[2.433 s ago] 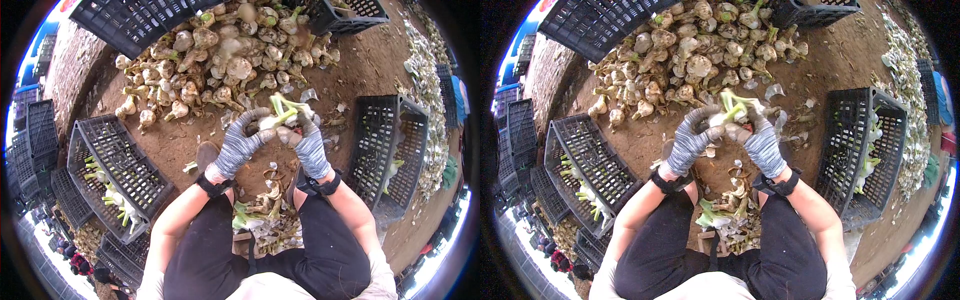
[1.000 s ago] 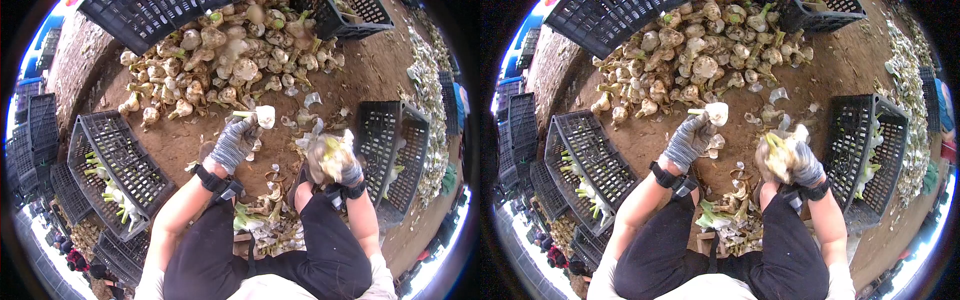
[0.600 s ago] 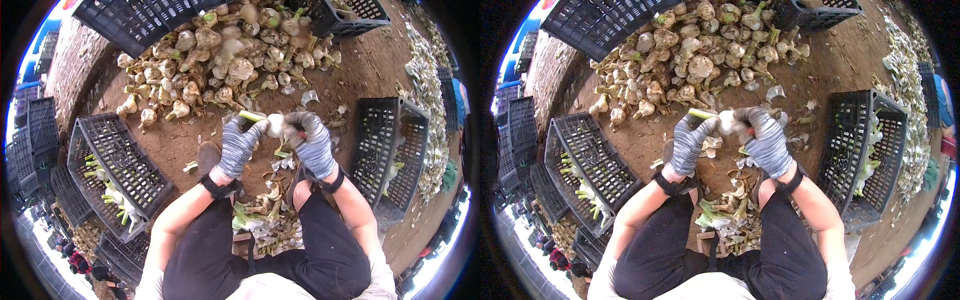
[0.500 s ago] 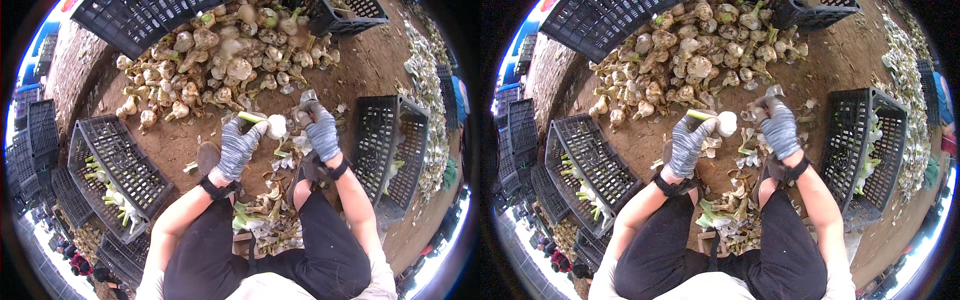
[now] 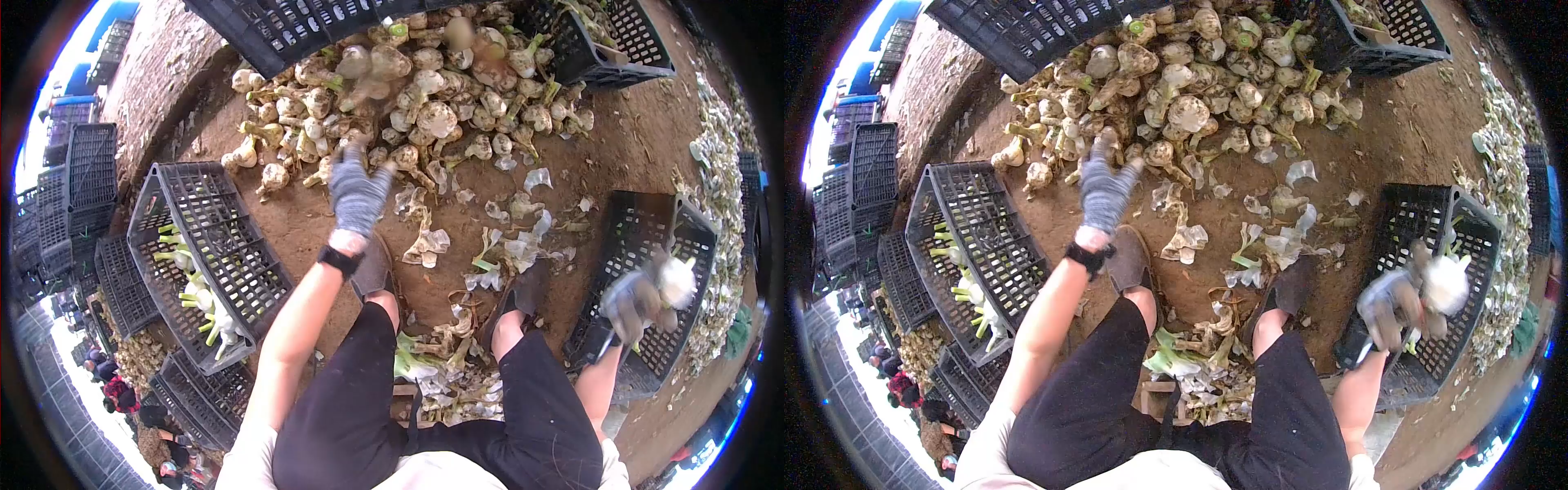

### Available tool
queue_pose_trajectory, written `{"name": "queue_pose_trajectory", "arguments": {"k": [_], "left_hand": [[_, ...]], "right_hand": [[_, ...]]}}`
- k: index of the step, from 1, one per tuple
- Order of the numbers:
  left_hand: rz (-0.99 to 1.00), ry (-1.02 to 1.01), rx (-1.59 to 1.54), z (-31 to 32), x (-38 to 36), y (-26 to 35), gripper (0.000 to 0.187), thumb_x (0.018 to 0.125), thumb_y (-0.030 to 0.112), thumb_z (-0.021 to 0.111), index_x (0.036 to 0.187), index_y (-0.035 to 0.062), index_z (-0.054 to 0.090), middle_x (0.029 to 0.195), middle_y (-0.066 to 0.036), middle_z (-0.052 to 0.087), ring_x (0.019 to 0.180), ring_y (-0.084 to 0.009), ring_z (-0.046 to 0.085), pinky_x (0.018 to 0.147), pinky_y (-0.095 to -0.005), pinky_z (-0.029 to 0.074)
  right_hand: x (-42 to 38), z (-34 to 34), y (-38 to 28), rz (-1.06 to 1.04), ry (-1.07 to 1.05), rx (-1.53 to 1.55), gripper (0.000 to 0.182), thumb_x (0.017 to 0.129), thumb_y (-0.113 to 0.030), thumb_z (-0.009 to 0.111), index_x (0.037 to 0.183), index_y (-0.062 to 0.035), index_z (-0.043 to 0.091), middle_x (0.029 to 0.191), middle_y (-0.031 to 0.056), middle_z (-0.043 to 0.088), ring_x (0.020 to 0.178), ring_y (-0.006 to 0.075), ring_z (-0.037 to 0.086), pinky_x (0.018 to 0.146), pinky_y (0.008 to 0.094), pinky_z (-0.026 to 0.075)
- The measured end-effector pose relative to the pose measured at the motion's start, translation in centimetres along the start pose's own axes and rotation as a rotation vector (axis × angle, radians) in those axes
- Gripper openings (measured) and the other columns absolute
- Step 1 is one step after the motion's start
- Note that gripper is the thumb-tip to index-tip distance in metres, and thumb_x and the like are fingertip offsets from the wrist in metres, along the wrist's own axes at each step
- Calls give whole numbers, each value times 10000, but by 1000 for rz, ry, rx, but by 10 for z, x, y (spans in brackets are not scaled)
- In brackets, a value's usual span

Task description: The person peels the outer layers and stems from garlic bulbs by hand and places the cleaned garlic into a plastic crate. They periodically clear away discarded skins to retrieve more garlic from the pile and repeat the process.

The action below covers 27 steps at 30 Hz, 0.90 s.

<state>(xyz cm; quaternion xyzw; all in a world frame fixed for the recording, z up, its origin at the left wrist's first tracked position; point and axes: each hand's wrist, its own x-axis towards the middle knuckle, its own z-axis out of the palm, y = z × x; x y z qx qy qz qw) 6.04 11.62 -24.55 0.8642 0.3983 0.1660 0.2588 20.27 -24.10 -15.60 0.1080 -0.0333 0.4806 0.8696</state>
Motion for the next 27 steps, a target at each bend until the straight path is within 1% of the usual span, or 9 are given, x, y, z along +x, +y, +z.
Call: {"name": "queue_pose_trajectory", "arguments": {"k": [2, 4, 6, 9, 10, 13, 15, 17, 27], "left_hand": [[-10, 80, 196, -6, 18, -11, 500, 742, 183, 727, 1190, 82, 527, 1102, -199, 573, 1050, -337, 535, 896, -406, 440], [-115, -220, 293, -3, 34, -24, 462, 754, 204, 712, 1165, 90, 533, 1071, -220, 577, 1018, -361, 544, 878, -412, 448], [-84, -186, 201, 2, 44, -39, 468, 755, 205, 709, 1168, 84, 525, 1036, -225, 585, 986, -371, 553, 862, -415, 455], [111, -9, 136, 12, 36, -45, 432, 788, 197, 688, 1154, 74, 495, 913, -164, 619, 831, -286, 606, 745, -387, 499], [-110, -80, -228, 7, 24, -25, 394, 799, 177, 682, 1129, 79, 490, 913, -141, 610, 795, -230, 602, 687, -339, 506], [-424, -421, -1042, 1, -17, 20, 313, 879, 202, 610, 1105, 46, 458, 877, -28, 592, 731, -67, 554, 614, -216, 489], [-401, -504, -1144, 4, -49, 50, 364, 855, 173, 649, 1143, 64, 456, 980, -52, 582, 826, -109, 559, 667, -229, 499], [-371, -688, -1207, -2, -69, 74, 474, 850, 163, 653, 1243, 43, 417, 1074, -57, 558, 932, -121, 548, 791, -243, 485], [-122, -633, -1115, -6, -91, 87, 552, 790, -19, 654, 1273, 17, 389, 1133, -81, 531, 1021, -140, 548, 879, -280, 479]], "right_hand": [[-36, -27, -43, 111, -94, -158, 654, 857, -294, 604, 1367, -18, 302, 719, 117, 581, 514, 142, 535, 437, 256, 449], [-4, -1, -4, 139, 78, -538, 704, 807, -339, 664, 1330, 15, 354, 896, 198, 603, 583, 194, 593, 486, 288, 488], [7, 1, 9, 387, 420, -786, 802, 701, -338, 761, 1310, 26, 387, 1171, 269, 541, 747, 250, 648, 590, 316, 539], [58, -17, 52, 815, 590, -1090, 614, 758, -218, 718, 1279, -30, 454, 1039, 92, 607, 872, 150, 605, 711, 257, 507], [58, -34, 62, 864, 567, -1239, 548, 806, -203, 679, 1279, -39, 457, 1025, 73, 607, 843, 112, 586, 708, 242, 483], [68, -51, 90, 684, 434, -1713, 538, 832, -237, 666, 1281, -34, 450, 986, 58, 592, 831, 92, 552, 722, 223, 453], [66, -83, 100, 197, 323, -2013, 556, 824, -234, 678, 1281, -24, 443, 1015, 55, 590, 835, 108, 559, 754, 238, 458], [76, -75, 109, 76, 582, -1373, 413, 852, -204, 644, 1183, 10, 521, 1037, 72, 627, 924, 137, 590, 820, 255, 469], [68, -61, 101, 57, 739, -1351, 320, 870, -254, 619, 1046, 13, 607, 940, 47, 644, 828, 95, 589, 745, 244, 484]]}}
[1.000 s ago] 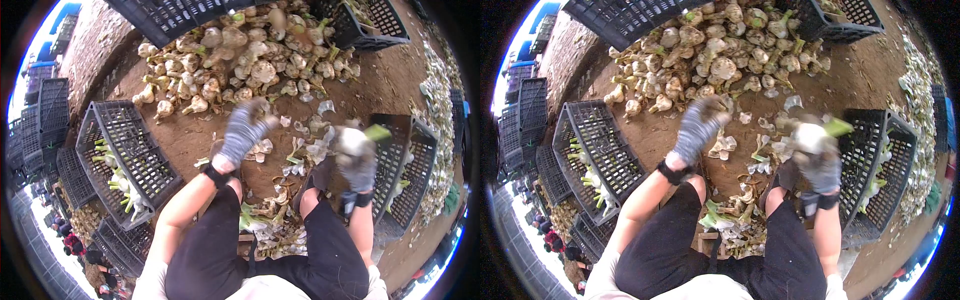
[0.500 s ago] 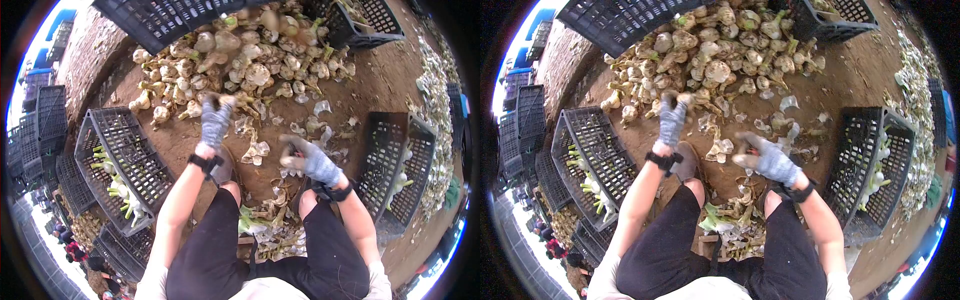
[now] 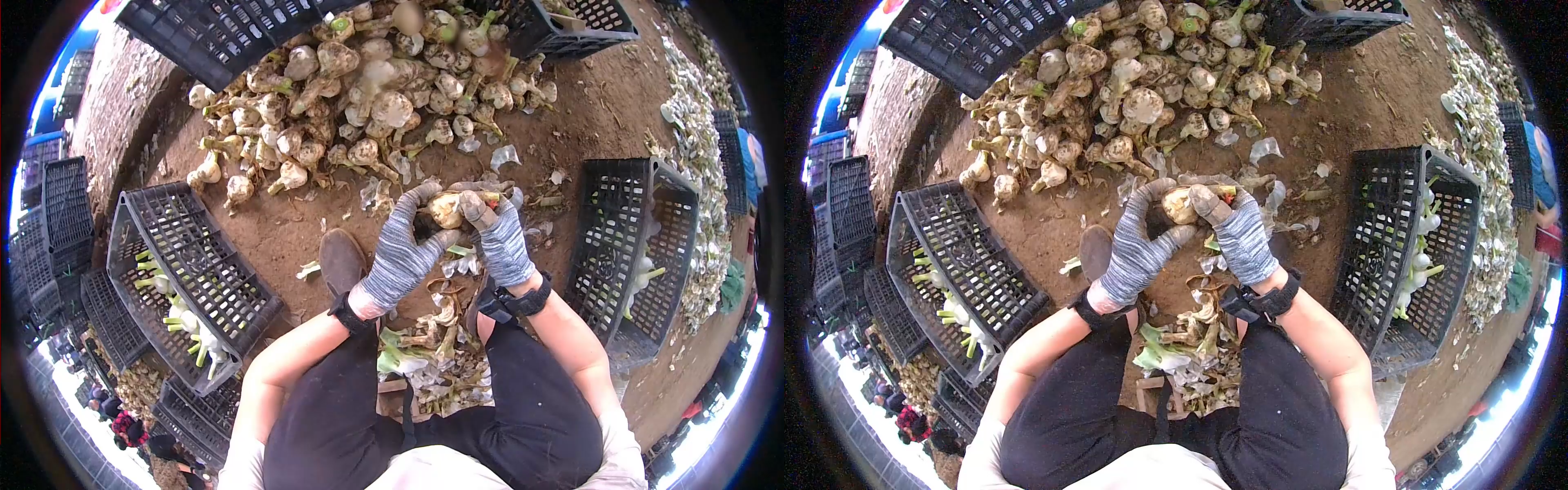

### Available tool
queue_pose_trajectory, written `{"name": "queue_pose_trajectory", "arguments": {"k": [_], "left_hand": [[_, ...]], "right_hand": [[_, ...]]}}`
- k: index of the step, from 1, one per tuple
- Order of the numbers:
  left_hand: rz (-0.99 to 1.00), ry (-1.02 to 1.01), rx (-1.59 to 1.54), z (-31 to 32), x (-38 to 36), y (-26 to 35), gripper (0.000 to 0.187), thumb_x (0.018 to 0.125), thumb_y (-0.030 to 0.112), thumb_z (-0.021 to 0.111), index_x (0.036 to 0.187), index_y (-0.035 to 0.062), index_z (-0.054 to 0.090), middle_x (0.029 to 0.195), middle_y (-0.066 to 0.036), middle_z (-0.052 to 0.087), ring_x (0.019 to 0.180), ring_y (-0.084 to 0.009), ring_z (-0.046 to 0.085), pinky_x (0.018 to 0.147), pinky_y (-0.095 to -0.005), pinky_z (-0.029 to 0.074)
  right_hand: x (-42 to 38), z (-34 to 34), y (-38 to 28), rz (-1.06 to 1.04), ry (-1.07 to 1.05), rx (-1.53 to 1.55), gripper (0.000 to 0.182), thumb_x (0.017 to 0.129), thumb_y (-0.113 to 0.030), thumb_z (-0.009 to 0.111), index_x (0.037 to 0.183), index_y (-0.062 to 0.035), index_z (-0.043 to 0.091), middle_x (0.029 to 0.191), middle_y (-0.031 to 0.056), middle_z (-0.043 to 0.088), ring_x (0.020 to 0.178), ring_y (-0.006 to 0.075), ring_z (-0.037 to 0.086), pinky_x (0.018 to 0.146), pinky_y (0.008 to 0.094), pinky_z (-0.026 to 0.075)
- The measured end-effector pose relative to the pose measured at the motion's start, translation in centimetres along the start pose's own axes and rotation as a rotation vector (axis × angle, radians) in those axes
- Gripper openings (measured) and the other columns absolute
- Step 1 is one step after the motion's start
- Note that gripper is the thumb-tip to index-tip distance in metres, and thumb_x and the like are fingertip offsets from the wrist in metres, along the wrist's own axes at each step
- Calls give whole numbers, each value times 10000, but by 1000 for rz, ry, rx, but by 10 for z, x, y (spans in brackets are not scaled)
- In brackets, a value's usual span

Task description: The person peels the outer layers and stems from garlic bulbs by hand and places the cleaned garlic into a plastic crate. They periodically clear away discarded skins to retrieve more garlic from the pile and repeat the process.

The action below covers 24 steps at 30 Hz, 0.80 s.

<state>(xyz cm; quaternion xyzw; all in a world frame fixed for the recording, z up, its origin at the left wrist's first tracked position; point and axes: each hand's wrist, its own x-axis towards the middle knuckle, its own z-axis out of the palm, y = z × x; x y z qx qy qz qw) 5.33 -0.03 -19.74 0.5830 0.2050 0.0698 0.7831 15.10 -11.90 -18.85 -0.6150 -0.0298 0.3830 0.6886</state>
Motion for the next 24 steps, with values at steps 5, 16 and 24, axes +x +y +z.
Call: {"name": "queue_pose_trajectory", "arguments": {"k": [5, 16, 24], "left_hand": [[-100, -2, -44, -3, 1, 10, 559, 763, 57, 716, 1236, 29, 419, 1149, -72, 549, 1037, -147, 542, 893, -297, 462], [-187, -64, -146, -13, 5, 18, 519, 792, 217, 708, 1211, 18, 476, 1063, -50, 581, 905, -108, 560, 763, -244, 488], [-692, 199, -276, -12, 20, 7, 499, 888, 572, 371, 874, 118, 577, 632, -8, 545, 404, -96, 403, 336, -205, 320]], "right_hand": [[4, -6, -12, 14, -57, -116, 303, 859, -229, 629, 1044, 12, 614, 917, 47, 649, 821, 92, 588, 745, 245, 485], [4, -19, -20, 15, -165, -248, 304, 823, -151, 647, 1082, 4, 609, 956, 63, 658, 837, 111, 603, 758, 253, 493], [-7, -14, 0, -285, -94, -669, 258, 754, -127, 682, 969, -2, 612, 847, 89, 655, 760, 130, 607, 673, 292, 482]]}}
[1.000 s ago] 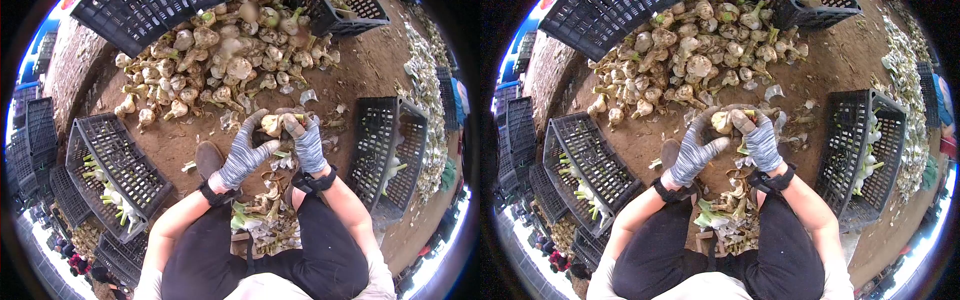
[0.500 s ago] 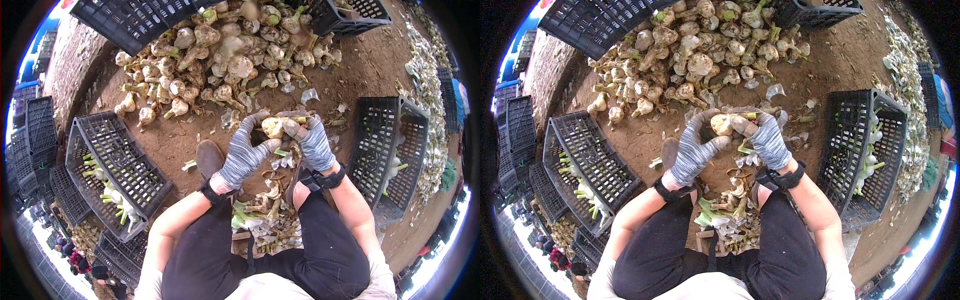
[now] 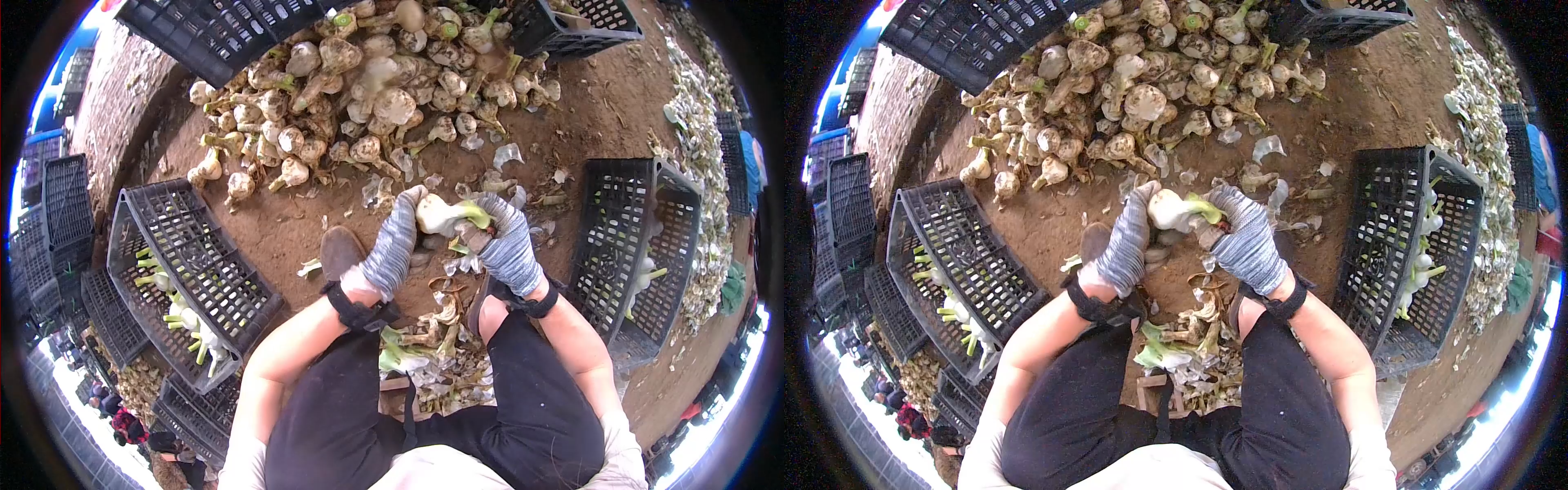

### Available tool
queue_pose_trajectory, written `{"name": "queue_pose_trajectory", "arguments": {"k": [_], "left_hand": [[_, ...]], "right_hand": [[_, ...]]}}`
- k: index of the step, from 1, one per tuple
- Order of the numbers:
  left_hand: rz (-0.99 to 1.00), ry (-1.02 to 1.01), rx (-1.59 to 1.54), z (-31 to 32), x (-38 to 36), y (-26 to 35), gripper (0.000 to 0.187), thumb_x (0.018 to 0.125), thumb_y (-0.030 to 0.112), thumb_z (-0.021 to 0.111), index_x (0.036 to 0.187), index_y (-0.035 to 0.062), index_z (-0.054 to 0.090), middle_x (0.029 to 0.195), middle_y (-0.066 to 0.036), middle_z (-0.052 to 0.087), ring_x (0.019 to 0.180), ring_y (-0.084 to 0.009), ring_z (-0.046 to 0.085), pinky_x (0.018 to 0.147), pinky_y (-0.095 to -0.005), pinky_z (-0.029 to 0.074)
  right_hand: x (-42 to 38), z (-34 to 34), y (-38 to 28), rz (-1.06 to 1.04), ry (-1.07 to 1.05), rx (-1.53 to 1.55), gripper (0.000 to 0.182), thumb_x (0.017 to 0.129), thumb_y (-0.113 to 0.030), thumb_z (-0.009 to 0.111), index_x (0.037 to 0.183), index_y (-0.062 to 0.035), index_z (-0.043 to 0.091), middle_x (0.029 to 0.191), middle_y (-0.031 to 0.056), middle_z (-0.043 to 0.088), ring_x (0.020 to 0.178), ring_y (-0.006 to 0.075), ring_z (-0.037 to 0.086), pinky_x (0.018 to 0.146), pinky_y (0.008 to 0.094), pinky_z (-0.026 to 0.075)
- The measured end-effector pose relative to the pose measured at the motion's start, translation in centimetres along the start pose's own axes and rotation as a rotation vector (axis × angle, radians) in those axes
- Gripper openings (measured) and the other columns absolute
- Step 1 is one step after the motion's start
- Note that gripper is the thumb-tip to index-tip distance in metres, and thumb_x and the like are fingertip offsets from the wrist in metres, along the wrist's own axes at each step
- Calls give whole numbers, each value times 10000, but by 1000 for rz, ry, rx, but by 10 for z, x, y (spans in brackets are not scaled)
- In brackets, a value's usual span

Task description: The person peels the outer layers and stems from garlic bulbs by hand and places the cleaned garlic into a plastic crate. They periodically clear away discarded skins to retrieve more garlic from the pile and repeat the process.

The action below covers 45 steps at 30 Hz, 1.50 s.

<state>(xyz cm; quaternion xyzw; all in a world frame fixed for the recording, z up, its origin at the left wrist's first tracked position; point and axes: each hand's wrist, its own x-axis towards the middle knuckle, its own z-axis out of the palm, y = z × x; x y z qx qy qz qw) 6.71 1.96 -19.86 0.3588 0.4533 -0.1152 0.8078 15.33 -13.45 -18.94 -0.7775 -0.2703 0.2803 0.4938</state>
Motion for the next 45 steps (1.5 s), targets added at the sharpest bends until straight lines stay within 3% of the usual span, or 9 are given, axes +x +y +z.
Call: {"name": "queue_pose_trajectory", "arguments": {"k": [4, 11, 30, 33, 37, 40, 42, 43, 45], "left_hand": [[-634, -615, -237, -22, 12, 16, 559, 892, 606, 347, 826, 112, 600, 563, -5, 530, 350, -109, 387, 322, -209, 306], [1052, 112, 858, -4, -17, 19, 344, 752, 201, 739, 1014, 7, 629, 882, -110, 634, 762, -141, 600, 662, -285, 489], [460, -539, 251, -27, -5, 21, 334, 784, 283, 712, 976, 32, 603, 977, -42, 612, 870, -144, 588, 769, -267, 479], [191, -476, -323, -30, 7, 7, 338, 837, 187, 648, 1119, 31, 545, 1030, -82, 618, 919, -198, 615, 792, -314, 525], [46, -392, -605, -43, 32, -12, 269, 878, 132, 585, 1121, 23, 552, 1016, -104, 626, 853, -181, 615, 697, -299, 545], [-5, -229, -653, -49, 42, -21, 250, 884, 140, 578, 1105, 25, 566, 1001, -103, 626, 806, -173, 611, 667, -276, 544], [-13, -249, -637, -47, 41, -19, 227, 883, 136, 580, 1084, 29, 580, 983, -101, 629, 771, -163, 608, 642, -258, 541], [-12, -204, -596, -42, 38, -18, 228, 883, 139, 581, 1082, 29, 580, 975, -98, 630, 755, -161, 607, 641, -256, 541], [50, -179, -422, -21, 9, -3, 241, 880, 145, 584, 1091, 27, 577, 955, -85, 629, 735, -155, 604, 641, -252, 538]], "right_hand": [[-6, 9, 0, 173, 17, 309, 227, 754, -102, 685, 937, 7, 607, 790, 64, 640, 742, 138, 599, 684, 293, 490], [1, 8, -8, 49, 44, 261, 325, 794, -43, 554, 1116, -21, 513, 965, 87, 597, 903, 153, 569, 795, 283, 466], [9, 3, 31, 469, -71, 782, 326, 873, -141, 570, 1135, 44, 513, 891, 45, 629, 796, 118, 584, 705, 244, 477], [-16, 22, 53, 223, -250, 142, 309, 869, -129, 566, 1150, -2, 543, 884, 45, 626, 786, 90, 570, 720, 244, 473], [-17, -26, -1, 204, -783, 1004, 350, 840, -214, 640, 1094, 9, 549, 872, 92, 623, 745, 127, 597, 594, 247, 500], [-19, -50, 9, 227, -489, 1295, 408, 801, -209, 665, 1116, 16, 538, 998, 159, 614, 906, 210, 612, 794, 355, 498], [-8, -54, -7, 453, -422, 166, 518, 772, -150, 659, 1224, 20, 473, 1098, 176, 588, 1018, 270, 579, 875, 387, 470], [-3, -48, -4, -15, -418, -573, 619, 755, -104, 642, 1314, -1, 396, 1202, 164, 542, 1078, 282, 538, 937, 385, 420], [-6, -29, 3, -2, -282, -299, 627, 761, -103, 654, 1323, -12, 392, 1206, 149, 540, 1086, 252, 529, 944, 380, 414]]}}
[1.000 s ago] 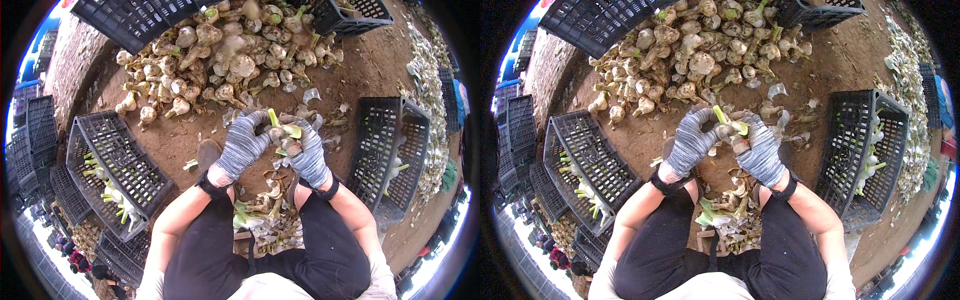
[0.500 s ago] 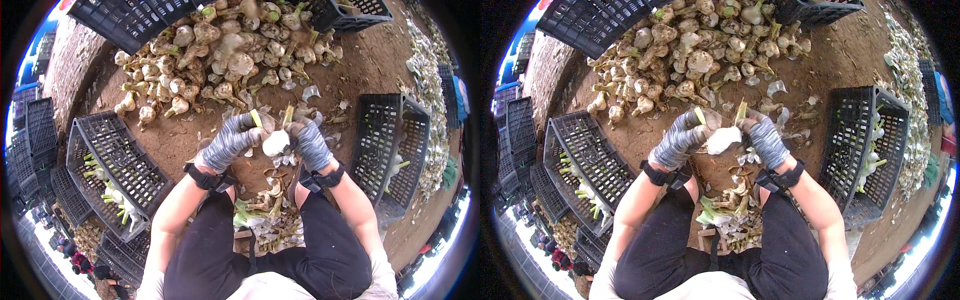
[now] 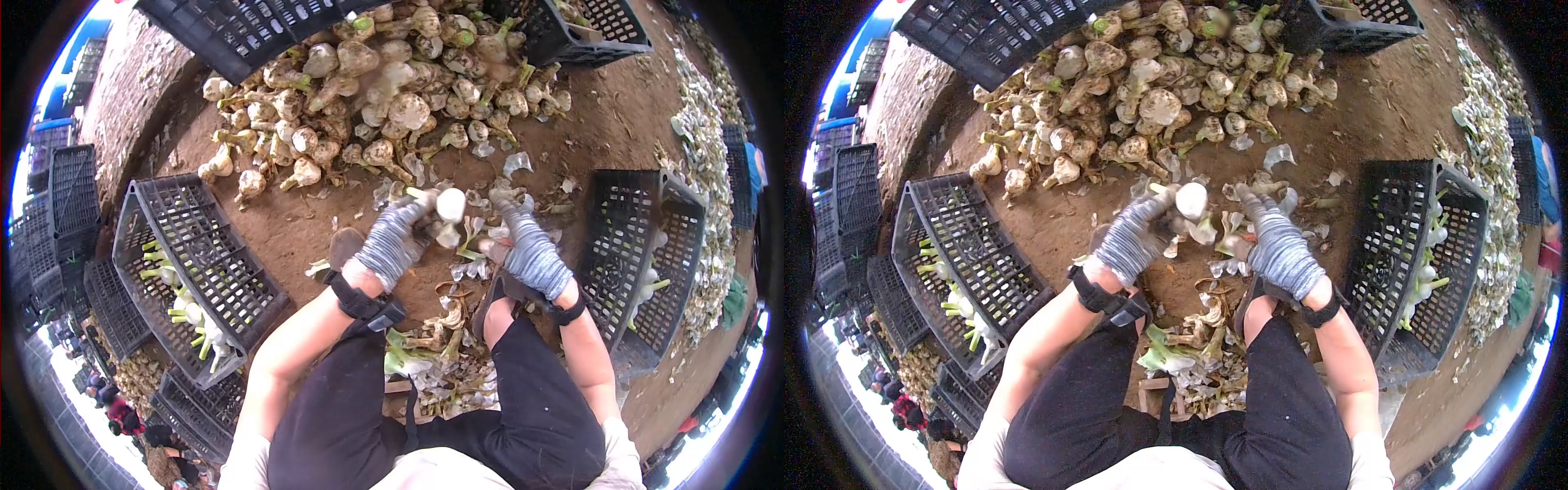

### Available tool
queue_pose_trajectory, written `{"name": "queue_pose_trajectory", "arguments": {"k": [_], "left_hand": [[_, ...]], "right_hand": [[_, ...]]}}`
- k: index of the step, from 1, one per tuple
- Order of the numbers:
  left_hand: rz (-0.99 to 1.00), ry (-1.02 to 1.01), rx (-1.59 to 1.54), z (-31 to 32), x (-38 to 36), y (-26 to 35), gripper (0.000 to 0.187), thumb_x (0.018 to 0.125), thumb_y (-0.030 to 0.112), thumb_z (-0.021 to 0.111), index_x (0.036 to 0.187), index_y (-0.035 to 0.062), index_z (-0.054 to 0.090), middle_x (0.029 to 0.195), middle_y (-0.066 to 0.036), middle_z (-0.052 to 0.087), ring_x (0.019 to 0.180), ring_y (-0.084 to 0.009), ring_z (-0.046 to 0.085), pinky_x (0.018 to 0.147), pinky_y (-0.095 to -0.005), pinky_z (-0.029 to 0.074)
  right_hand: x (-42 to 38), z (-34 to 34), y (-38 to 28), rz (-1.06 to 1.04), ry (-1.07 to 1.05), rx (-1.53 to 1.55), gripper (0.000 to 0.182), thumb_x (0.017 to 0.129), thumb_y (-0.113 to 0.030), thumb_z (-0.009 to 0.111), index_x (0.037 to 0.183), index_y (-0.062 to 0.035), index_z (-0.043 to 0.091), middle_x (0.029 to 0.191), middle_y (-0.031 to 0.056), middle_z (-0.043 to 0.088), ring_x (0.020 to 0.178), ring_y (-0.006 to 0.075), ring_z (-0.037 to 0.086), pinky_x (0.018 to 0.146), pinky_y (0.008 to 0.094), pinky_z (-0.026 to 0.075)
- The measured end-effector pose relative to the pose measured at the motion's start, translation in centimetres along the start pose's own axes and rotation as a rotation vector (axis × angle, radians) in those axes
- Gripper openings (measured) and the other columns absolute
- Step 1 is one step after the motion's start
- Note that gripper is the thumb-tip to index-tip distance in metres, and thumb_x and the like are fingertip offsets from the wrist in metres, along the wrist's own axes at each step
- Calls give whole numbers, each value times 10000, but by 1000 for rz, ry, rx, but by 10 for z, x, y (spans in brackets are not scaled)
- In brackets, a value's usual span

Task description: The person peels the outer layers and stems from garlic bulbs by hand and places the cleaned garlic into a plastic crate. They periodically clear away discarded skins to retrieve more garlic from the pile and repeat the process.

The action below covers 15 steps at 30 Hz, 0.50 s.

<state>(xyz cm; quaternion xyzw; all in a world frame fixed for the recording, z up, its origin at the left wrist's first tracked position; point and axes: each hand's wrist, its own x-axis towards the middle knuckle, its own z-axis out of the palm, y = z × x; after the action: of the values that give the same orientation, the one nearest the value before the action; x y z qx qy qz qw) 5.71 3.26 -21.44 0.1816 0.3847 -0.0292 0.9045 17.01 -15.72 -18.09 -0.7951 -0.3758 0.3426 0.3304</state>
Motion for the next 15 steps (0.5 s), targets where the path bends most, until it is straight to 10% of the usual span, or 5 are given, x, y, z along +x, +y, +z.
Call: {"name": "queue_pose_trajectory", "arguments": {"k": [3, 7, 10, 12, 15], "left_hand": [[-58, -213, 353, 7, -4, -4, 305, 861, 177, 623, 1115, 17, 569, 966, -52, 629, 819, -117, 604, 708, -236, 512], [332, -151, 678, 8, -11, 12, 430, 823, 229, 681, 1179, 41, 529, 1016, -53, 609, 853, -118, 582, 734, -244, 495], [931, 548, 1233, -48, 18, 62, 553, 750, 233, 727, 1232, 80, 503, 1157, -145, 558, 1001, -247, 561, 874, -340, 472], [972, 852, 1714, -71, 25, 98, 628, 722, 203, 728, 1285, 117, 462, 1094, -190, 559, 957, -322, 570, 859, -395, 471], [690, 924, 1839, -89, 48, 133, 697, 688, 185, 742, 1313, 138, 437, 963, -224, 584, 891, -376, 563, 845, -427, 456]], "right_hand": [[4, 13, -12, 238, 63, 970, 579, 773, -110, 672, 1295, -28, 436, 1152, 111, 570, 1034, 173, 550, 908, 314, 446], [-8, -16, -24, 281, 70, 1287, 529, 791, -237, 675, 1223, -1, 482, 995, 142, 604, 820, 207, 624, 644, 313, 544], [-51, -70, 17, -627, -372, 1970, 413, 832, -226, 632, 1142, 7, 489, 935, 208, 615, 595, 240, 620, 480, 324, 521], [-54, -81, 36, -970, -676, 1878, 389, 843, -234, 620, 1112, 12, 488, 916, 227, 617, 515, 248, 604, 425, 330, 503], [-61, -60, 42, -546, -427, 1846, 546, 788, -283, 674, 1187, 18, 454, 986, 270, 599, 495, 233, 595, 396, 297, 476]]}}
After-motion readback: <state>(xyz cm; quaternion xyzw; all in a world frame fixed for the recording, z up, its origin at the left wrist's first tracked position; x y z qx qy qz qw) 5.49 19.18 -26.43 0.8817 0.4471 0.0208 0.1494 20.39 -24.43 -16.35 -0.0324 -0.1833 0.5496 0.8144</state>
